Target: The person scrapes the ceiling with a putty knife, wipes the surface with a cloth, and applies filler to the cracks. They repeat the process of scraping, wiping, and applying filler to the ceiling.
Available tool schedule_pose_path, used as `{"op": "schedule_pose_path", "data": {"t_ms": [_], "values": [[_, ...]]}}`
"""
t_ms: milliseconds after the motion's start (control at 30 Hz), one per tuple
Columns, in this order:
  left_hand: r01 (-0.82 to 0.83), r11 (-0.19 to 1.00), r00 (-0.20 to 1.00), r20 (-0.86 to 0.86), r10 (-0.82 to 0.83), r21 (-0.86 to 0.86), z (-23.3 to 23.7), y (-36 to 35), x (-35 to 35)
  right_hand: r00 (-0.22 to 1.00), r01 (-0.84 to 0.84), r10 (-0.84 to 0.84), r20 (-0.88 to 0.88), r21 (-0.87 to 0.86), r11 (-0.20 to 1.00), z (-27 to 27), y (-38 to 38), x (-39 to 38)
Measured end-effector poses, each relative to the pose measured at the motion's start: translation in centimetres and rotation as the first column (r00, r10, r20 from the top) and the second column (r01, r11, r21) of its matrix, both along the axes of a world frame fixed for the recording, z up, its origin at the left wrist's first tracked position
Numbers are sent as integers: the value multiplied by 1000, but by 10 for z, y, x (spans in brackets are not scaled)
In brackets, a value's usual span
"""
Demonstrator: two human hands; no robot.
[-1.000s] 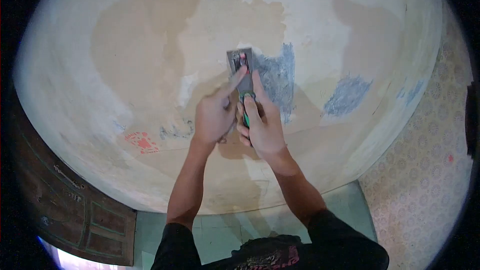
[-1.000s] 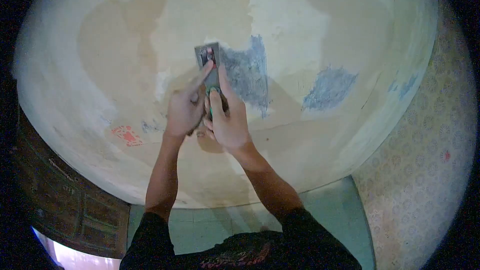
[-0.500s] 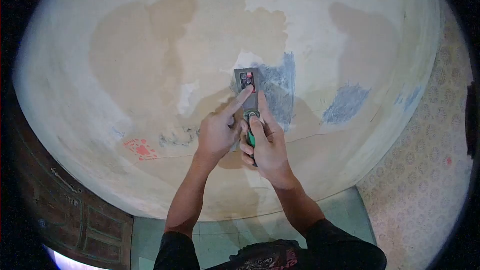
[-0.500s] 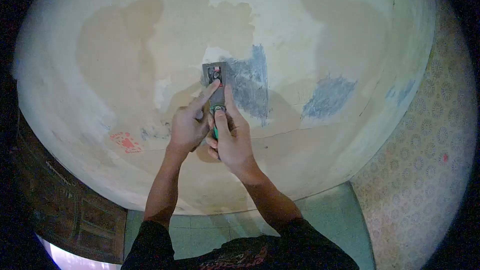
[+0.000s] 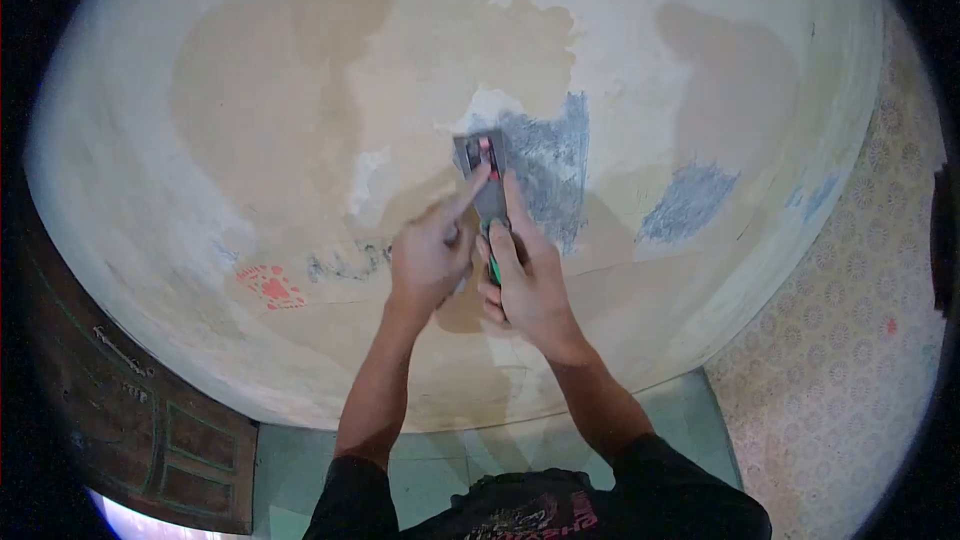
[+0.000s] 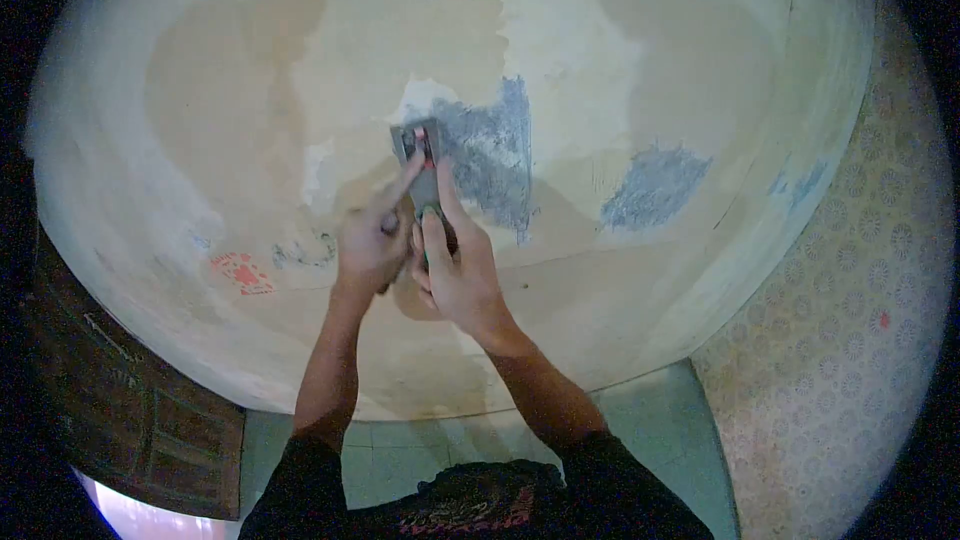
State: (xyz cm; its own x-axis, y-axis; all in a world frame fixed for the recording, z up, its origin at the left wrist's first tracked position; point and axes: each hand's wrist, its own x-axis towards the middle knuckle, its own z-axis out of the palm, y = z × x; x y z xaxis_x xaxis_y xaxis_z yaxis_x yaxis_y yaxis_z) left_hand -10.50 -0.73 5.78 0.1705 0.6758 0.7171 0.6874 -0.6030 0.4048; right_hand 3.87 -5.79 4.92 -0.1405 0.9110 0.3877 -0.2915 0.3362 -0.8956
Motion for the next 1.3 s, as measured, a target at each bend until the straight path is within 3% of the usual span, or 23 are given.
{"op": "schedule_pose_path", "data": {"t_ms": [133, 200, 333, 433, 533, 733, 833, 933, 1000, 1100, 1200, 1300], "values": [[-5, 999, 999, 35, 6, -32, -2, -5, 3, 999, -15, 17, -32, 38, 999, -4, 0, -1], [18, 999, 999, 34, -19, 27, -24, -8, 4, 1000, -28, 28, -1, -81, 996, -13, -9, 1], [-13, 996, 1000, 24, 11, 93, -18, 8, 0, 999, 51, -51, 11, 45, 998, -23, 10, -11], [-56, 998, 998, 5, 56, -12, -12, -8, 0, 1000, 23, -22, -11, 58, 998, -16, 7, -9], [-20, 999, 999, -30, 21, 44, -33, -8, 0, 1000, 17, -17, 19, -29, 999, -26, 0, -8], [-91, 994, 996, 13, 92, -68, 5, -12, 0, 998, -10, 13, -62, 48, 999, -9, 7, -16], [24, 997, 998, 60, -28, 71, -25, -8, 0, 1000, -7, 7, -26, 14, 1000, -15, -1, -12], [-45, 998, 995, 87, 41, 53, -9, 6, 1, 1000, -3, 3, -29, -9, 1000, -15, 4, -16], [-67, 997, 995, 71, 69, -40, -7, 2, 1, 999, -2, 6, -36, 115, 993, -12, 16, -16], [-25, 999, 996, 88, 23, 29, -23, -4, 2, 1000, 5, -5, 9, 10, 1000, -22, 0, -11], [1, 996, 997, 80, -8, 91, -19, 2, 0, 1000, 27, -27, 5, 59, 998, -16, 8, -14], [-65, 997, 997, 44, 66, -28, -10, -1, -3, 997, -21, 23, -78, 22, 1000, -4, 3, -16]]}}
